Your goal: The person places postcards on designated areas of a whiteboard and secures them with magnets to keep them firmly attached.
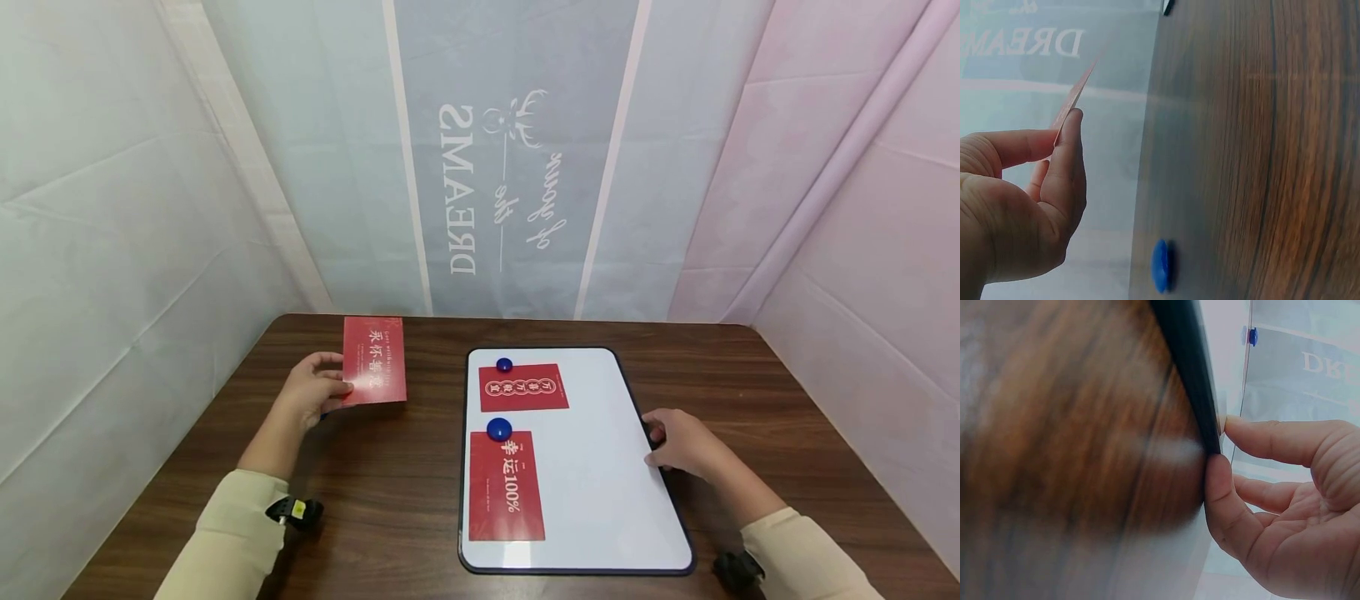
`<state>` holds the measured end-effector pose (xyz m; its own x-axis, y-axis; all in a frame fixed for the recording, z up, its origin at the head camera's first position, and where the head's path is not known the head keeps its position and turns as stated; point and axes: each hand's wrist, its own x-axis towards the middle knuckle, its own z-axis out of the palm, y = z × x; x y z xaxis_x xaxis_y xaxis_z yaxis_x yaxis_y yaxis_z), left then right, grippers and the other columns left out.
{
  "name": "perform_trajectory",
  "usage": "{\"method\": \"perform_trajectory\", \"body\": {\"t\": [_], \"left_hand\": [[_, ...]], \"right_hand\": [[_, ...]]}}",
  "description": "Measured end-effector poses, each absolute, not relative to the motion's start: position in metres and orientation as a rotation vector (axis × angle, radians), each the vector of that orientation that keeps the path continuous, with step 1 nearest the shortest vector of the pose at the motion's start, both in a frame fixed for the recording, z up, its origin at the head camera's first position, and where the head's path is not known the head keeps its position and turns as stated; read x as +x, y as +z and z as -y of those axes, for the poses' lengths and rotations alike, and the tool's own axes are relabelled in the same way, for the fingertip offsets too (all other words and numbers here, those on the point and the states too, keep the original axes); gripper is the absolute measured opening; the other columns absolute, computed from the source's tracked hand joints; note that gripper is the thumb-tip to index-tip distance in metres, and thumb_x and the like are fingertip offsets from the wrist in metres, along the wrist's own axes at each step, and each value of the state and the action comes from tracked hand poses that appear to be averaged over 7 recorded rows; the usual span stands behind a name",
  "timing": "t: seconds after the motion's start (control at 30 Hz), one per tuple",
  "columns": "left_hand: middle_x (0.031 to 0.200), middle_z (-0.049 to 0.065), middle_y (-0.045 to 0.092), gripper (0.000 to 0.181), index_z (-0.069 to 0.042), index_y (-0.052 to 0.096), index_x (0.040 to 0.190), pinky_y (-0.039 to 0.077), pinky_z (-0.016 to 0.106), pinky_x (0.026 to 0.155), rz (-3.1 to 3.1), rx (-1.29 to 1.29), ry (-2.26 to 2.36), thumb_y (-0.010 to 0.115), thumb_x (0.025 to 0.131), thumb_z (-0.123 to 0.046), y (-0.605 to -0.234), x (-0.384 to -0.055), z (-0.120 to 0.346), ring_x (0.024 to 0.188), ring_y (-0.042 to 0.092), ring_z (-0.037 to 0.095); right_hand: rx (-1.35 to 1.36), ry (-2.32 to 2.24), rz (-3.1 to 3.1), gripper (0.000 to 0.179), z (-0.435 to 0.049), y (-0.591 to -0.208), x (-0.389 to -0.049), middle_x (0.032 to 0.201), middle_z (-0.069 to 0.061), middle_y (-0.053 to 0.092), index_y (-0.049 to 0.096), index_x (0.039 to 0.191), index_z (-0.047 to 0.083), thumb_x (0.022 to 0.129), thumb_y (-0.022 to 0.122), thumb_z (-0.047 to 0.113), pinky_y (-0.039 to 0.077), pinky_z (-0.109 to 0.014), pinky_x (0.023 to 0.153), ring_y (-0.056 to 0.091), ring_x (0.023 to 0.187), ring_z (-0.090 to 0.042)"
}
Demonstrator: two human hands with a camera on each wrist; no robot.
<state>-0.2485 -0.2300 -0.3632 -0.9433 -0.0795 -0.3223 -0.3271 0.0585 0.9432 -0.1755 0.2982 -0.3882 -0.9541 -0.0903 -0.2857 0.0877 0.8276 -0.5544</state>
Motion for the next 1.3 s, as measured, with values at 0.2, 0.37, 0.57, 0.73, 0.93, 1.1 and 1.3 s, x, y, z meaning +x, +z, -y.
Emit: {"method": "perform_trajectory", "body": {"t": [0.2,0.37,0.57,0.73,0.93,1.1,1.3], "left_hand": [[0.095,0.009,0.057,0.055,0.001,0.04,0.132,0.058,0.031,0.063,-2.137,-0.406,2.005,0.06,0.084,0.016,-0.361,-0.246,0.216,0.074,0.064,0.015],[0.1,0.012,0.057,0.054,0.0,0.04,0.133,0.059,0.032,0.063,-2.123,-0.418,2.009,0.06,0.085,0.016,-0.359,-0.245,0.205,0.076,0.065,0.016],[0.102,0.014,0.057,0.053,0.0,0.041,0.132,0.058,0.031,0.061,-2.116,-0.403,1.996,0.06,0.085,0.015,-0.356,-0.243,0.193,0.076,0.065,0.017],[0.1,0.013,0.058,0.053,0.0,0.042,0.131,0.058,0.03,0.06,-2.107,-0.368,1.992,0.061,0.085,0.014,-0.356,-0.241,0.184,0.077,0.065,0.018],[0.101,0.012,0.058,0.054,0.0,0.042,0.133,0.057,0.029,0.058,-2.092,-0.353,1.976,0.063,0.084,0.014,-0.354,-0.237,0.174,0.076,0.065,0.018],[0.1,0.012,0.058,0.053,-0.001,0.043,0.132,0.056,0.028,0.057,-2.082,-0.355,1.964,0.063,0.085,0.013,-0.352,-0.233,0.166,0.076,0.064,0.019],[0.103,0.014,0.057,0.05,-0.002,0.046,0.13,0.057,0.03,0.06,-2.104,-0.361,1.938,0.064,0.086,0.011,-0.352,-0.229,0.156,0.079,0.063,0.021]], "right_hand": [[0.001,-0.827,-2.716,0.066,-0.298,-0.389,-0.176,0.095,-0.017,0.059,0.05,0.128,-0.015,0.073,0.083,0.002,0.053,-0.038,0.063,0.058,0.066,-0.02],[0.007,-0.823,-2.718,0.067,-0.298,-0.389,-0.176,0.095,-0.017,0.059,0.05,0.127,-0.015,0.072,0.084,0.002,0.053,-0.038,0.064,0.059,0.066,-0.02],[0.005,-0.83,-2.718,0.067,-0.299,-0.39,-0.176,0.095,-0.016,0.059,0.05,0.127,-0.015,0.072,0.084,0.002,0.054,-0.038,0.064,0.058,0.066,-0.02],[0.003,-0.838,-2.713,0.067,-0.299,-0.39,-0.176,0.094,-0.016,0.059,0.05,0.127,-0.015,0.072,0.084,0.001,0.054,-0.038,0.063,0.058,0.066,-0.02],[0.009,-0.834,-2.72,0.068,-0.298,-0.39,-0.176,0.095,-0.017,0.059,0.049,0.128,-0.015,0.072,0.084,0.002,0.054,-0.038,0.064,0.058,0.066,-0.02],[0.013,-0.832,-2.72,0.068,-0.298,-0.39,-0.176,0.096,-0.017,0.059,0.049,0.128,-0.015,0.072,0.084,0.003,0.054,-0.038,0.064,0.058,0.067,-0.02],[0.012,-0.836,-2.714,0.068,-0.299,-0.39,-0.176,0.096,-0.017,0.059,0.049,0.128,-0.015,0.073,0.084,0.003,0.054,-0.038,0.064,0.058,0.067,-0.02]]}}
